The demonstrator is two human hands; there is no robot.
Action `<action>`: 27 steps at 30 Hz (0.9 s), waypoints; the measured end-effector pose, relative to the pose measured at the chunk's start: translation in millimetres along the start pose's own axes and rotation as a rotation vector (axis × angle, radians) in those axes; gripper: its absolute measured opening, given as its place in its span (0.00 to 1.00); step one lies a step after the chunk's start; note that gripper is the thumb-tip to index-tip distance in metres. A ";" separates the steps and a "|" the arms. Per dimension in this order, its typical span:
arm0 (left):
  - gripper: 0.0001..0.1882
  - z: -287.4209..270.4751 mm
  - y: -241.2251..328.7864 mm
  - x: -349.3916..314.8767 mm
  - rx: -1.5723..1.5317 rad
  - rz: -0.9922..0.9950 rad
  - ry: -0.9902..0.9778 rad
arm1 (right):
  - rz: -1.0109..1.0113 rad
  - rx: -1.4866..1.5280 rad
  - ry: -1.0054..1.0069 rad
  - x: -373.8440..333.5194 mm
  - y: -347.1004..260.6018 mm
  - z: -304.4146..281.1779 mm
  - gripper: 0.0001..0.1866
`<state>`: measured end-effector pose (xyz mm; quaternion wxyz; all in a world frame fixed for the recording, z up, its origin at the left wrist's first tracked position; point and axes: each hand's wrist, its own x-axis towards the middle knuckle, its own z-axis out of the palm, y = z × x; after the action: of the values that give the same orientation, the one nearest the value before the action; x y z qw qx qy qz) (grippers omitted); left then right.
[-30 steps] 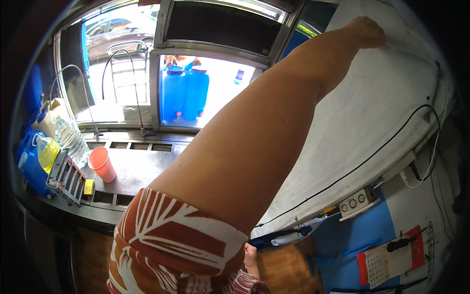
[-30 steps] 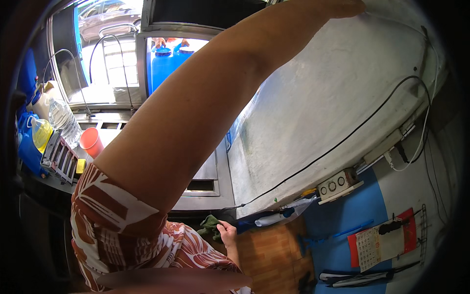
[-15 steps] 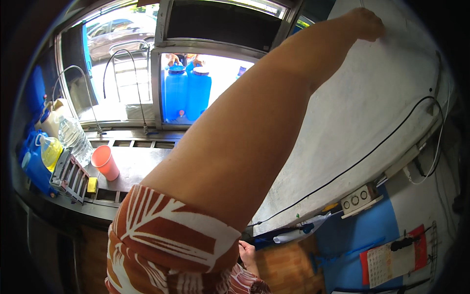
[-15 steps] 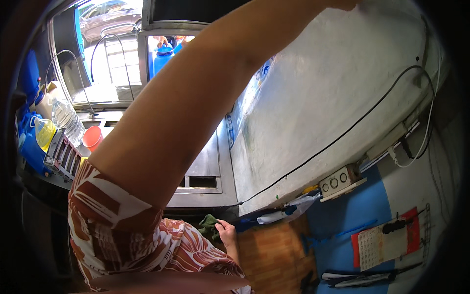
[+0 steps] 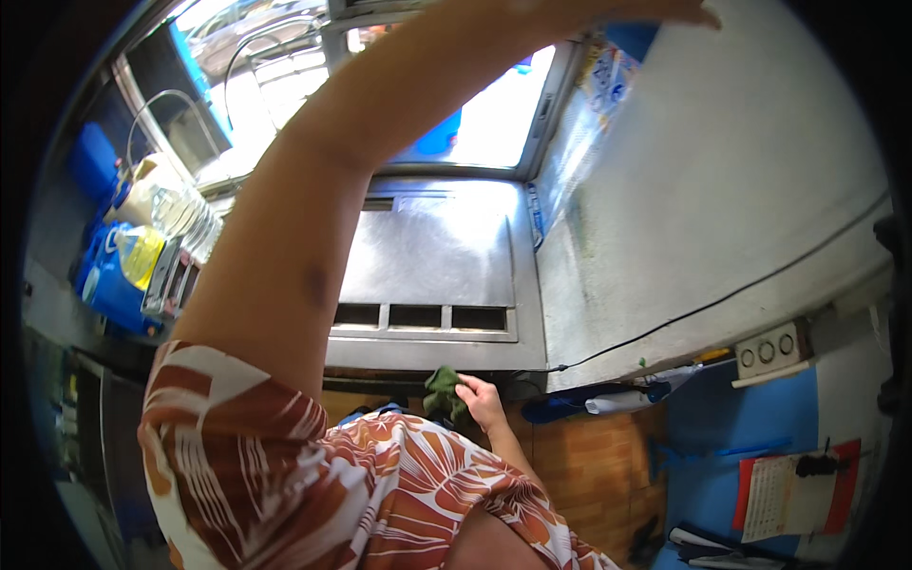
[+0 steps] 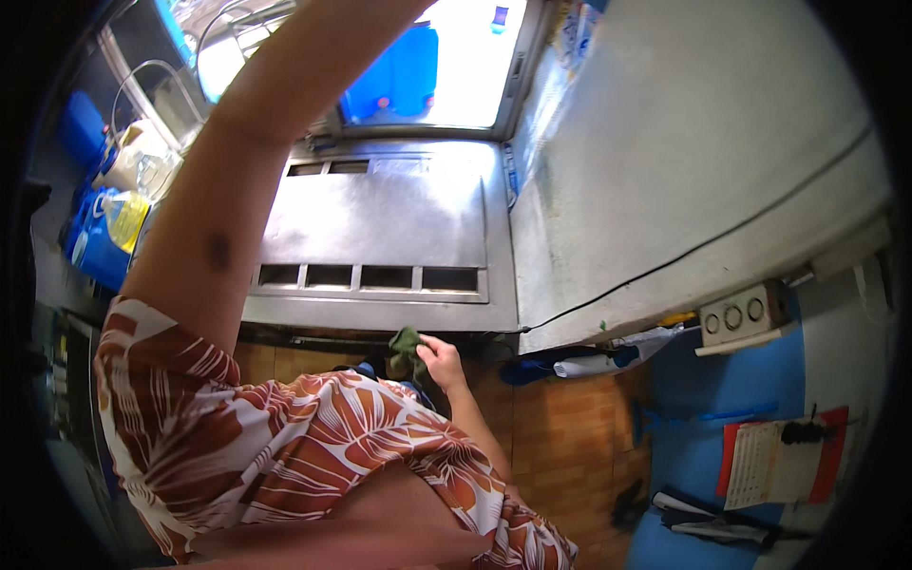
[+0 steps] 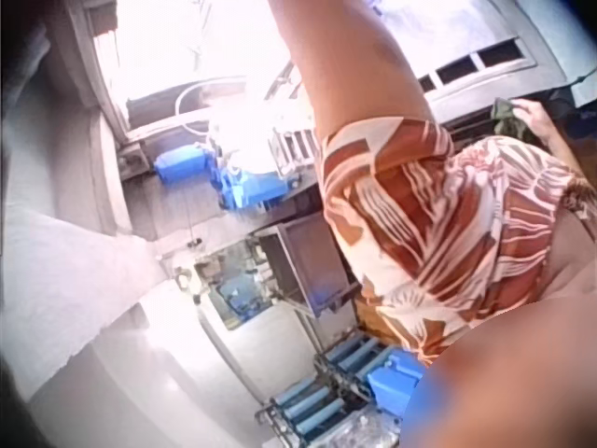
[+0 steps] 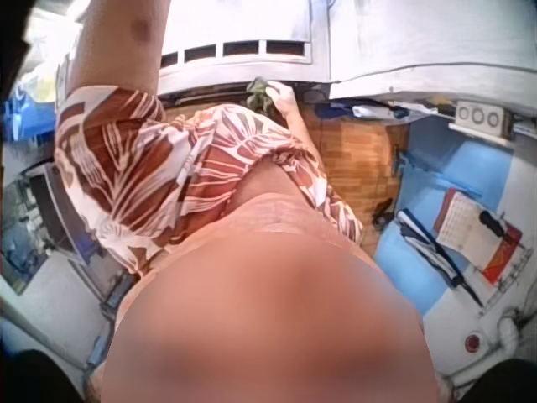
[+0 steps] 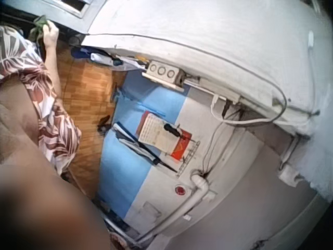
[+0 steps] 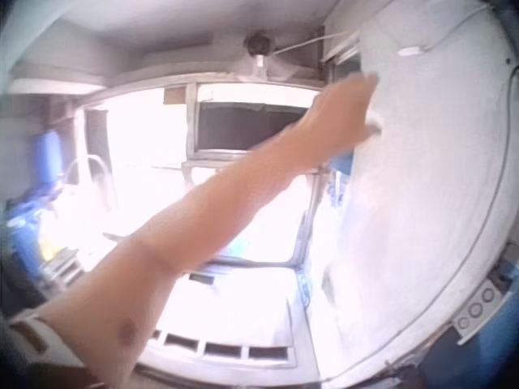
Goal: The person scrubs a stainless steel counter with a yellow sponge, then wipes the counter and a window with a green cloth. They rinse the cloth in a sink and continue wiping the counter and window. The person receives two blue water jugs from a man outside and places them on the floor.
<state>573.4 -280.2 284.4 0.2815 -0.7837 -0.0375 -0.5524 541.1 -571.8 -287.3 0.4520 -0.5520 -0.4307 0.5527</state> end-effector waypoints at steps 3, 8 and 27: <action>0.09 -27.6 31.2 -156.3 -0.214 -0.447 -0.192 | 0.059 0.142 -0.039 32.6 -1.5 20.1 0.20; 0.13 -135.7 118.3 -408.0 -0.163 -1.060 -0.693 | -0.051 -0.094 0.065 125.7 -13.8 31.1 0.26; 0.10 -404.8 -17.9 -719.0 0.289 -1.461 -0.555 | 0.558 -0.992 0.292 427.9 43.9 260.3 0.41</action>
<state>-53.3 -279.2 -252.7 -0.0727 -0.6256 -0.6821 -0.3715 287.6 -158.2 -419.4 0.0314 -0.8604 -0.4097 0.3015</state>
